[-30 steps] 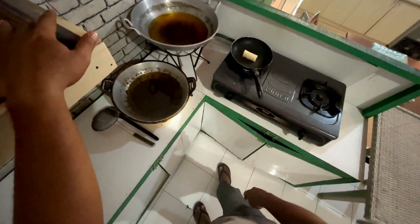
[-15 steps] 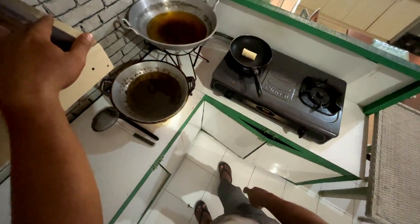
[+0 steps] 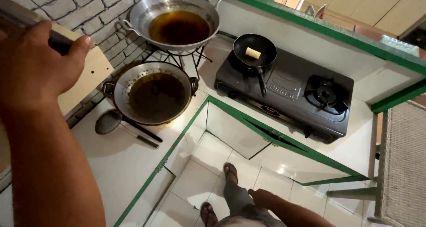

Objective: The person is preparing crepes by adding filling with a spoon, rolling them into cylinders, and greasing a pan on a stove.

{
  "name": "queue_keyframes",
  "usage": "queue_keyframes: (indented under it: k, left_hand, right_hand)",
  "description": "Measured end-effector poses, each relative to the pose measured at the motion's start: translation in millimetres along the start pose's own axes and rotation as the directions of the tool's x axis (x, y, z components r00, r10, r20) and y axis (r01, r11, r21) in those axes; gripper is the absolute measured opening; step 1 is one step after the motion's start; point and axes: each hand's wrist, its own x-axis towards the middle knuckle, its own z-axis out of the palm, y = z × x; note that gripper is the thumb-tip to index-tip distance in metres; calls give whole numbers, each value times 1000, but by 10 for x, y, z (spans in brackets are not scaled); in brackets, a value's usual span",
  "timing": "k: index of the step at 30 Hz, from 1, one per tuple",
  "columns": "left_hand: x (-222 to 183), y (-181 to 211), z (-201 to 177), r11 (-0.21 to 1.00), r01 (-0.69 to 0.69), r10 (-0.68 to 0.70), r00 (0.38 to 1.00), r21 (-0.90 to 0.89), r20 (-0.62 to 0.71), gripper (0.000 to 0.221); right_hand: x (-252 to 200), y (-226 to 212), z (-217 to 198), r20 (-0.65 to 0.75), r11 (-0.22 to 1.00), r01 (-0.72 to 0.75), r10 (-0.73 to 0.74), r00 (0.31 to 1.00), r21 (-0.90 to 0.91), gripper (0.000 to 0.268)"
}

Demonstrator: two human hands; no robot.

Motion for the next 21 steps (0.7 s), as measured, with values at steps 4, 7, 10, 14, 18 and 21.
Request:
queue_keyframes:
  k: [4, 7, 10, 14, 18, 21]
  left_hand:
    - [2, 44, -81, 998, 57, -58, 996, 15, 63, 74]
    - [30, 66, -112, 995, 59, -68, 992, 83, 105, 72]
    - [32, 154, -218, 991, 128, -135, 975, 50, 179, 72]
    - [17, 86, -102, 983, 148, -161, 979, 109, 121, 77]
    - [40, 194, -259, 979, 188, -201, 959, 82, 201, 79]
    - [35, 319, -427, 959, 283, -266, 915, -15, 303, 80]
  right_hand:
    - [86, 10, 38, -37, 997, -27, 30, 999, 70, 75]
    - [-4, -52, 6, -39, 996, -31, 34, 999, 78, 74]
    - [-100, -114, -54, -17, 989, -54, 57, 998, 135, 71]
    - [-190, -181, -130, 44, 972, -101, 93, 995, 210, 74]
    - [-442, -271, -254, 1, 986, -29, 29, 1000, 165, 84]
    - [-259, -187, -171, 35, 968, -108, 102, 994, 225, 73]
